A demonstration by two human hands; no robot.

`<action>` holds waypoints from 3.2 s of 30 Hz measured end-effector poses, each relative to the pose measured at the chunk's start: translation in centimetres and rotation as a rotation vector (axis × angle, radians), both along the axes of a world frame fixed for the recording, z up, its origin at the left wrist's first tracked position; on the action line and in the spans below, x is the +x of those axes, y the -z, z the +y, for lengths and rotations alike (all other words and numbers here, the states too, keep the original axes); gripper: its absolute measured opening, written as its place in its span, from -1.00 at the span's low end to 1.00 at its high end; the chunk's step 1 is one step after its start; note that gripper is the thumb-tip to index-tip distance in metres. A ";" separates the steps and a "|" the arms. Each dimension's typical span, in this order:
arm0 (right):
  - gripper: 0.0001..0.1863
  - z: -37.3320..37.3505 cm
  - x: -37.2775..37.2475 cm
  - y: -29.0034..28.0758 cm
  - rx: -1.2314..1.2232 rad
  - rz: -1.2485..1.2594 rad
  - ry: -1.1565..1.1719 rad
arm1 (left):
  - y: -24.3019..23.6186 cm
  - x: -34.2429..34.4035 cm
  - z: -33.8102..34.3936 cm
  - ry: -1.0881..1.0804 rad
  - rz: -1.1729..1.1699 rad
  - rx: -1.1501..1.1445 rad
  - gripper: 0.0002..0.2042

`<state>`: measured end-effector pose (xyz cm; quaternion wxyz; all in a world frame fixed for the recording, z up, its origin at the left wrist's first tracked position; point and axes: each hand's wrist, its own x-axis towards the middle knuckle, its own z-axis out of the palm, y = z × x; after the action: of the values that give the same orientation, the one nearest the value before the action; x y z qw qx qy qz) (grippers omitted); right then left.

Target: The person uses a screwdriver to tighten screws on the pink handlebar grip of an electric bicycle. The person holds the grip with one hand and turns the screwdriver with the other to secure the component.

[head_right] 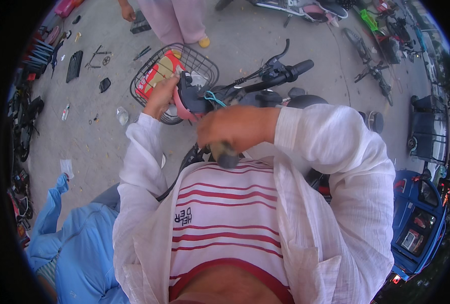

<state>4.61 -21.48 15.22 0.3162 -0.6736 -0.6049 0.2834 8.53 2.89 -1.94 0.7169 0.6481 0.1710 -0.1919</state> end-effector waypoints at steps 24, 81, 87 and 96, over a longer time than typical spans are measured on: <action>-0.35 3.3 6.8 6.4 -0.515 0.767 0.997 | -1.1 -6.7 -3.5 -0.021 -0.698 0.456 -0.73; -0.65 2.3 -2.0 11.8 0.006 0.210 1.111 | -0.8 -8.7 -1.5 0.191 -0.005 -0.059 0.27; -0.72 2.4 -2.0 11.6 0.032 0.205 1.117 | -0.7 -7.5 -1.4 -0.039 0.442 -0.482 -0.45; -0.71 1.9 -1.8 11.3 0.006 0.158 1.056 | 0.8 -5.3 -1.5 -0.008 0.473 -0.377 -0.45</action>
<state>2.77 -19.61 3.95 0.4623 -0.8621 -0.1585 0.1340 3.26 1.38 -2.75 0.7655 0.4403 0.2972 -0.3632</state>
